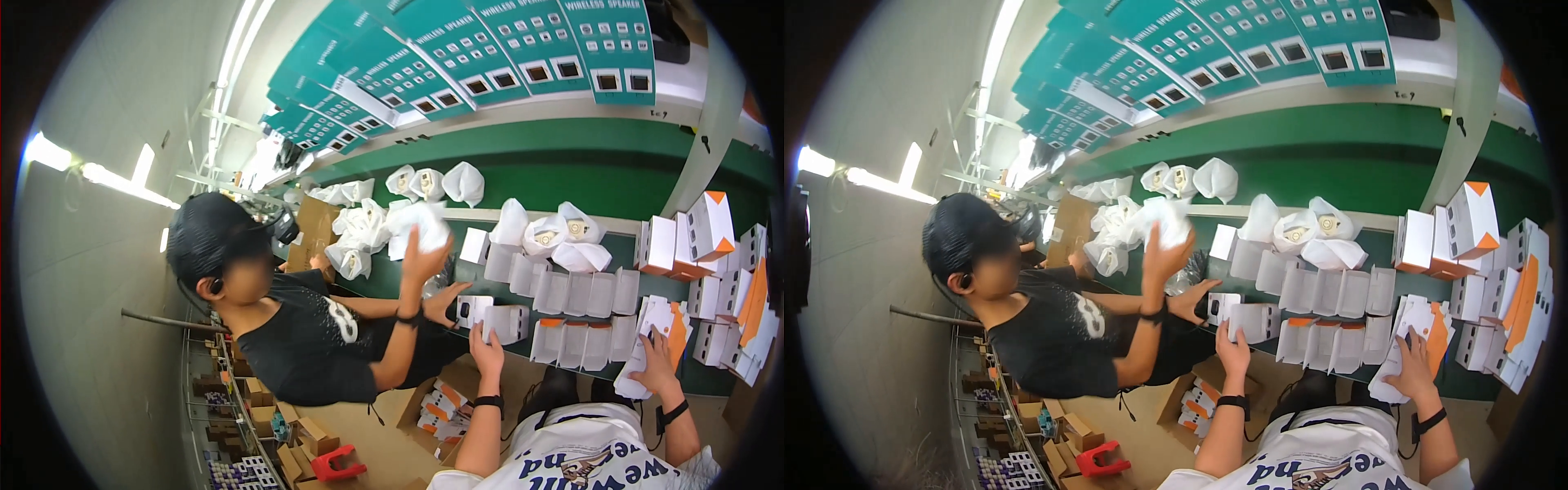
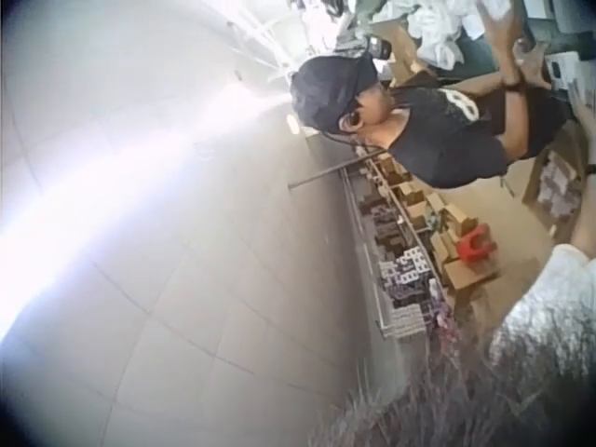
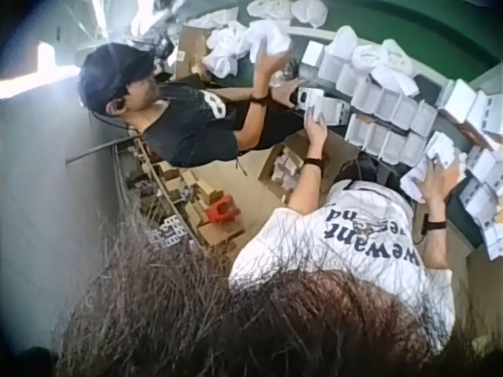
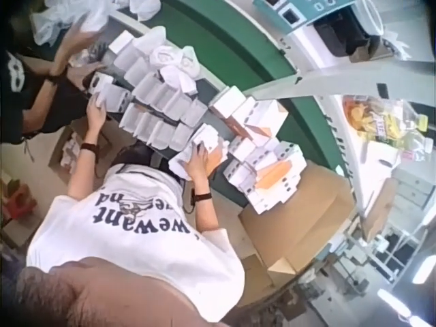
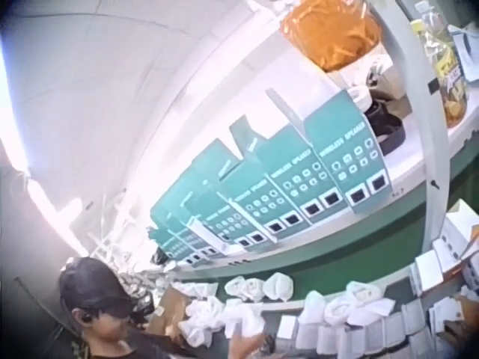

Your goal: Manually packing electronic products into individual retail boxes and organizing them on a workbench.

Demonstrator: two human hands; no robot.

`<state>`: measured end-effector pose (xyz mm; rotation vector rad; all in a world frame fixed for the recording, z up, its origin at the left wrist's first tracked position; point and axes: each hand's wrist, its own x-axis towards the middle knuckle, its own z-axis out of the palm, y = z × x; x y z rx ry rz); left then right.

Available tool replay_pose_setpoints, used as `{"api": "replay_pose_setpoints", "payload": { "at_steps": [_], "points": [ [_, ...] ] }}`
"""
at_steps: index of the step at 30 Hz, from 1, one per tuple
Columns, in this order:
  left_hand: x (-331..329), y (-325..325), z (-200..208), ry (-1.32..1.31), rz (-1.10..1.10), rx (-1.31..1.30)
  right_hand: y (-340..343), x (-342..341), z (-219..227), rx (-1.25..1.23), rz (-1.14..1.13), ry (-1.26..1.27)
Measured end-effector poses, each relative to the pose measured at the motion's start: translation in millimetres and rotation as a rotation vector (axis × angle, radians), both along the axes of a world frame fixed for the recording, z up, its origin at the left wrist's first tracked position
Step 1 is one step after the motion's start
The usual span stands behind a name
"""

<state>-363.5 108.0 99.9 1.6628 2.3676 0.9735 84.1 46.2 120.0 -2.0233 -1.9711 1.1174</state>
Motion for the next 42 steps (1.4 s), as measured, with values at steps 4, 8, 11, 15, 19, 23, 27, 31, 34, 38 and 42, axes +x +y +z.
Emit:
{"api": "replay_pose_setpoints", "payload": {
  "at_steps": [4,8,11,15,19,23,27,31,34,38,42],
  "points": [
    [0,3,20,-0.270,0.034,-0.163,-5,-14,-20,0.069,-0.090,-0.148],
    [7,-19,24,-0.292,0.060,-0.227,-5,-13,-5,0.102,-0.229,-0.206],
    [-1,-41,16,-0.361,0.132,-0.313,5,-12,-14,0.125,-0.223,-0.240],
    [9,-36,13,-0.404,0.162,-0.273,5,1,-24,0.079,-0.206,-0.188],
    [21,-37,23,-0.448,0.211,-0.217,5,10,-37,0.159,-0.233,-0.210],
    [-3,-89,3,-0.384,0.165,-0.271,14,7,-31,0.060,-0.252,-0.250],
    [0,-137,2,-0.497,0.114,-0.665,19,12,-35,0.026,-0.263,-0.226],
    [8,-173,-37,-0.520,0.001,-0.925,27,15,-28,0.000,-0.244,-0.203],
    [29,-176,-52,-0.501,-0.325,-1.207,28,17,-24,0.018,-0.236,-0.274],
    [55,-163,-54,-0.590,-0.455,-1.254,26,26,-37,0.119,-0.279,-0.260],
    [71,-156,-57,-0.375,-0.292,-0.804,23,23,-20,0.160,-0.295,-0.268]
  ]
}}
